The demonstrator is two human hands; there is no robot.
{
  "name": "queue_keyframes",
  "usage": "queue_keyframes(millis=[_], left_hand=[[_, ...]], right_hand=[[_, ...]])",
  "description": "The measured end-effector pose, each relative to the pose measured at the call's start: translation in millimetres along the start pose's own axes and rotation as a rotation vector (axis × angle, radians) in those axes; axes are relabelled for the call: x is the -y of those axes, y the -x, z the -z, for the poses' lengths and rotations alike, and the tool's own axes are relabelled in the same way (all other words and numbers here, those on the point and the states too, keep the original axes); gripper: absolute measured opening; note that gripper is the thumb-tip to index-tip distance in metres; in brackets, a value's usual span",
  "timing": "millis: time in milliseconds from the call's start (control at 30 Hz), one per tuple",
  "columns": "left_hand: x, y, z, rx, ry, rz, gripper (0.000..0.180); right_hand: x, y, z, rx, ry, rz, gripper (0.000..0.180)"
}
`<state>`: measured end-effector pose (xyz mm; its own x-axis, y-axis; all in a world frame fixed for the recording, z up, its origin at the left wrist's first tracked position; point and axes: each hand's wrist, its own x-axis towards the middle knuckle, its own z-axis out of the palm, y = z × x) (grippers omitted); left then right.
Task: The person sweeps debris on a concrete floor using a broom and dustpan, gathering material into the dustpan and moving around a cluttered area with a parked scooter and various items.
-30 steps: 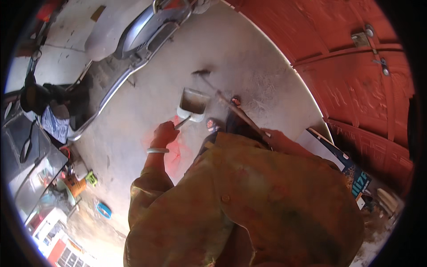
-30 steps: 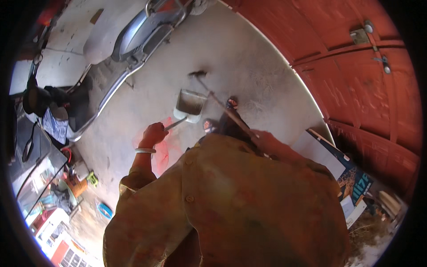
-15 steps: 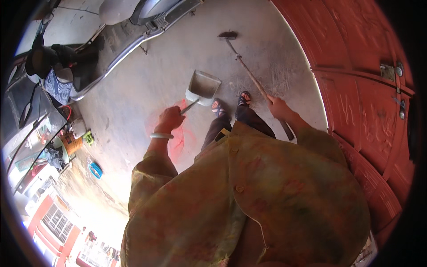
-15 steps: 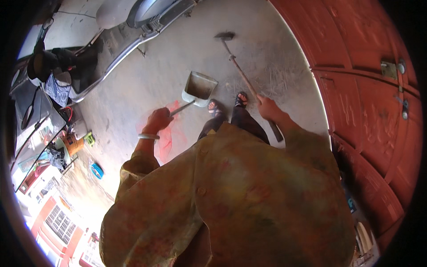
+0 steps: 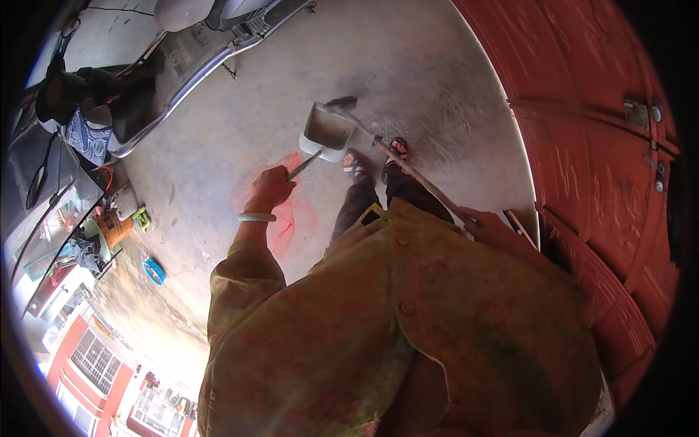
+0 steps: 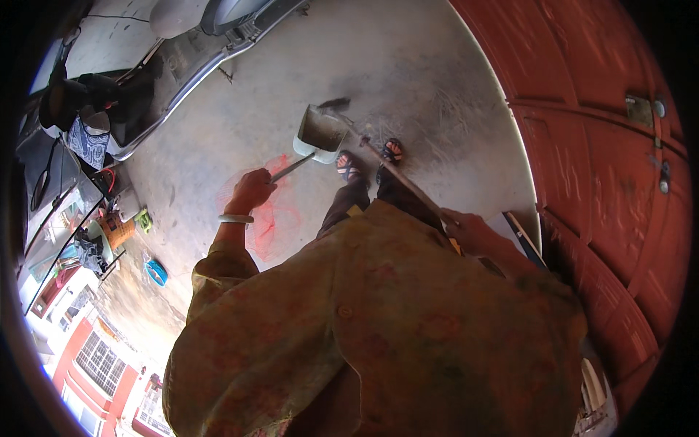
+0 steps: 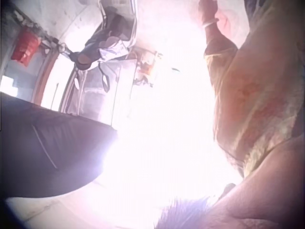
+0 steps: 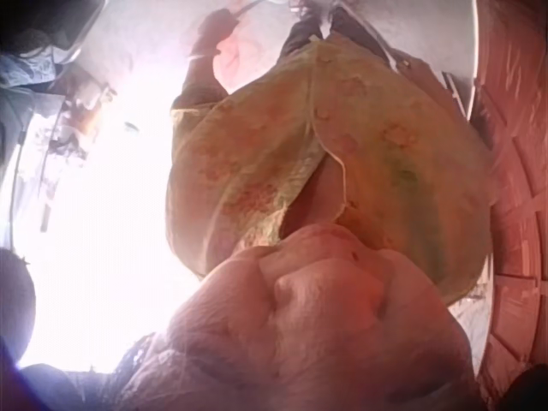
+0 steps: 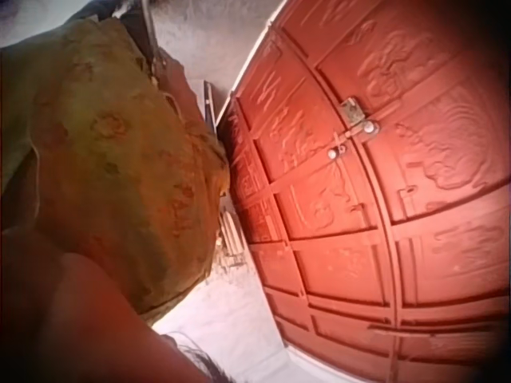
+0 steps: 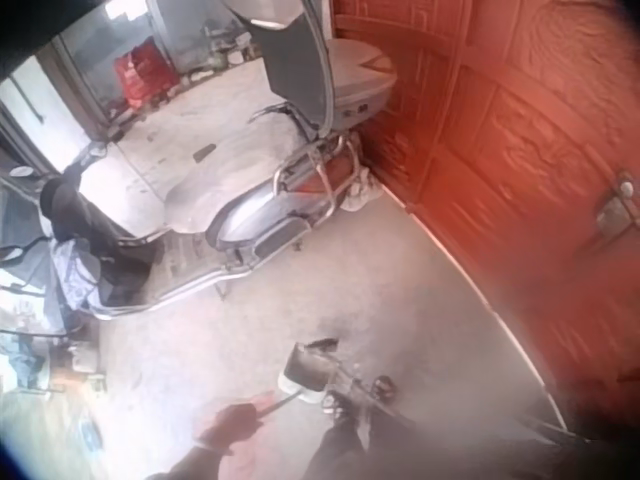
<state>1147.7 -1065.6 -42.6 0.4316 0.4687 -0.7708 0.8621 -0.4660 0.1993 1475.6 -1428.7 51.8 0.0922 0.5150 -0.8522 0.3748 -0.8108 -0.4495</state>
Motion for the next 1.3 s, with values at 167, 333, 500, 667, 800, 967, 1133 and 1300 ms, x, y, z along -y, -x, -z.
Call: queue_keyframes(millis=[167,333,500,667,800,967,1133,1300], left_hand=[[5,28,1,-0.01,0.036,0.068,0.026],[14,68,-12,-0.02,0.09,0.165,0.027],[14,108,-52,-0.052,0.197,0.286,0.028],[12,149,-92,-0.101,0.281,0.356,0.028],[9,161,-116,-0.107,0.304,0.35,0.028],[26,163,-126,-0.115,0.237,0.272,0.03],[47,153,-136,-0.084,0.207,0.173,0.027],[58,142,-147,-0.046,0.128,0.083,0.025]], right_hand=[[-10,-50,12,-0.125,0.161,0.198,0.044],[19,-133,18,-0.084,0.392,0.241,0.041],[46,-182,28,0.015,0.717,0.264,0.062],[7,-172,40,0.012,0.754,0.188,0.06],[-62,-124,64,0.054,0.793,0.216,0.051],[-60,-45,52,0.159,0.702,0.062,0.047],[-110,-32,7,-0.156,0.313,0.323,0.042],[-75,-69,-27,-0.263,0.102,0.039,0.046]])
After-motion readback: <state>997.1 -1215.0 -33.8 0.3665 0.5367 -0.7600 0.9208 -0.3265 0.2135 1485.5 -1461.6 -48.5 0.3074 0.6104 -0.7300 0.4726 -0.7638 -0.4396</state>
